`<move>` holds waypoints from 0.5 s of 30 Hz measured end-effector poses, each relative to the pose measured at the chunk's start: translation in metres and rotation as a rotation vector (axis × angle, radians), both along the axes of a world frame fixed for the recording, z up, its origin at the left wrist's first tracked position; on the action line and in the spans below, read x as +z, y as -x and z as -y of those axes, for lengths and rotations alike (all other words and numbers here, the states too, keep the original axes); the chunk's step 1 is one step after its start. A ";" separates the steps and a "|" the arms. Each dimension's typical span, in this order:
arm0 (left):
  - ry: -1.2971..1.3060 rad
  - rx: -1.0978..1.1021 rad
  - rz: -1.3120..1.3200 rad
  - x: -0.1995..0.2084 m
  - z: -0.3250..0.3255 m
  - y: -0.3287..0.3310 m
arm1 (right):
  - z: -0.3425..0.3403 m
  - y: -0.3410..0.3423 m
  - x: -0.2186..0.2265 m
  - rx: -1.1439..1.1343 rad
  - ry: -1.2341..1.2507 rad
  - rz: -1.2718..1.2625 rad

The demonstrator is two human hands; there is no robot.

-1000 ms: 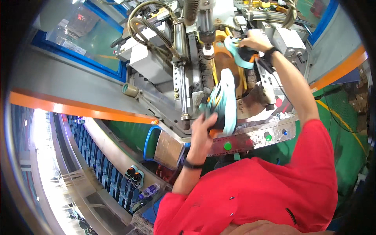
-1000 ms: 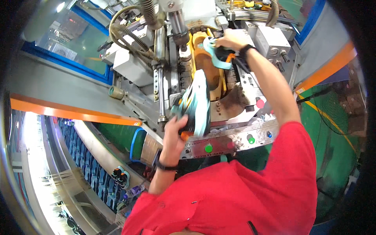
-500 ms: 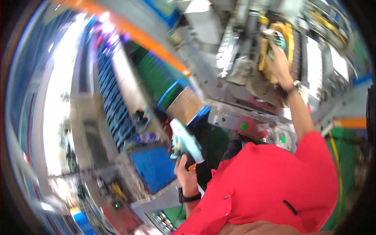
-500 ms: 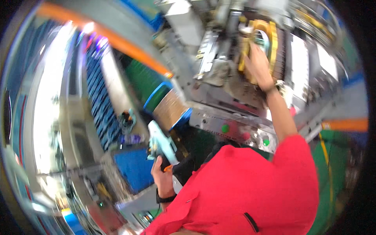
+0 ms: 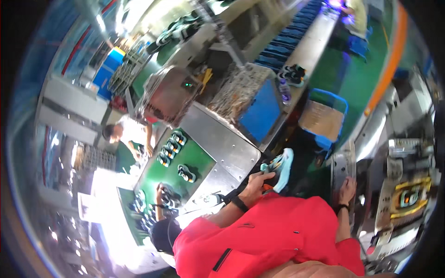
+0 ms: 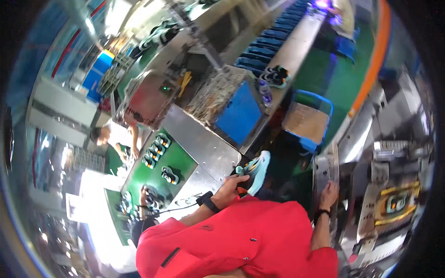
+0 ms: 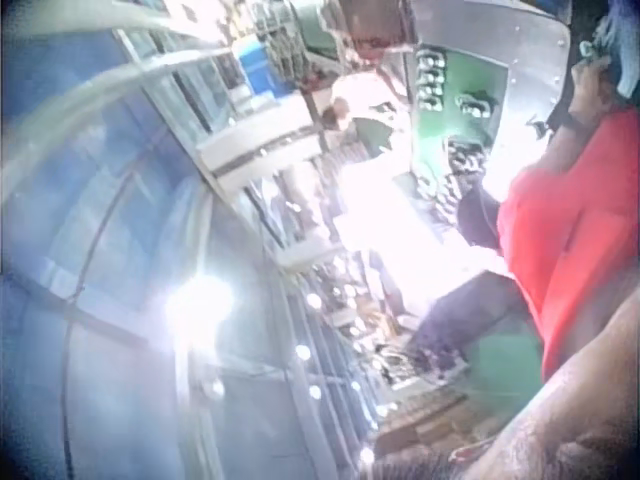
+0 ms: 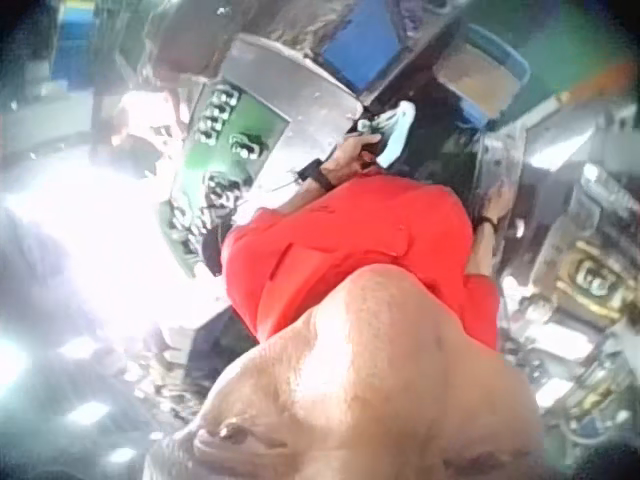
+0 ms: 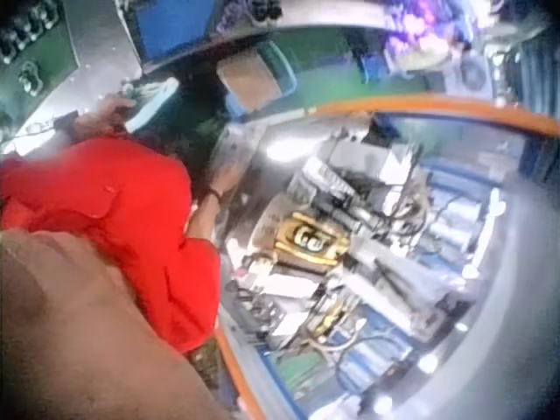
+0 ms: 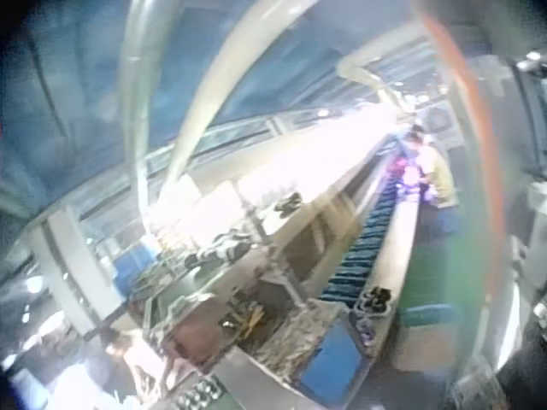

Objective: Placing shoes into a pneumatic pressing machine and moving them from the assembly table.

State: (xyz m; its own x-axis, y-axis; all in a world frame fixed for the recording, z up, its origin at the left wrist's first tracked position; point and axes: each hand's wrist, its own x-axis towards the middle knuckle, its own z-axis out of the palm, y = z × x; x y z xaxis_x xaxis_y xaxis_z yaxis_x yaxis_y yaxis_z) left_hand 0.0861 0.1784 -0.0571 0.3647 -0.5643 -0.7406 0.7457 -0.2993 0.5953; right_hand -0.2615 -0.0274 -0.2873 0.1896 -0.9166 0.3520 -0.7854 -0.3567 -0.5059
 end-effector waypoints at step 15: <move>-0.241 0.853 0.467 -0.197 -0.205 -0.320 | 0.104 -0.463 0.440 0.840 0.501 0.044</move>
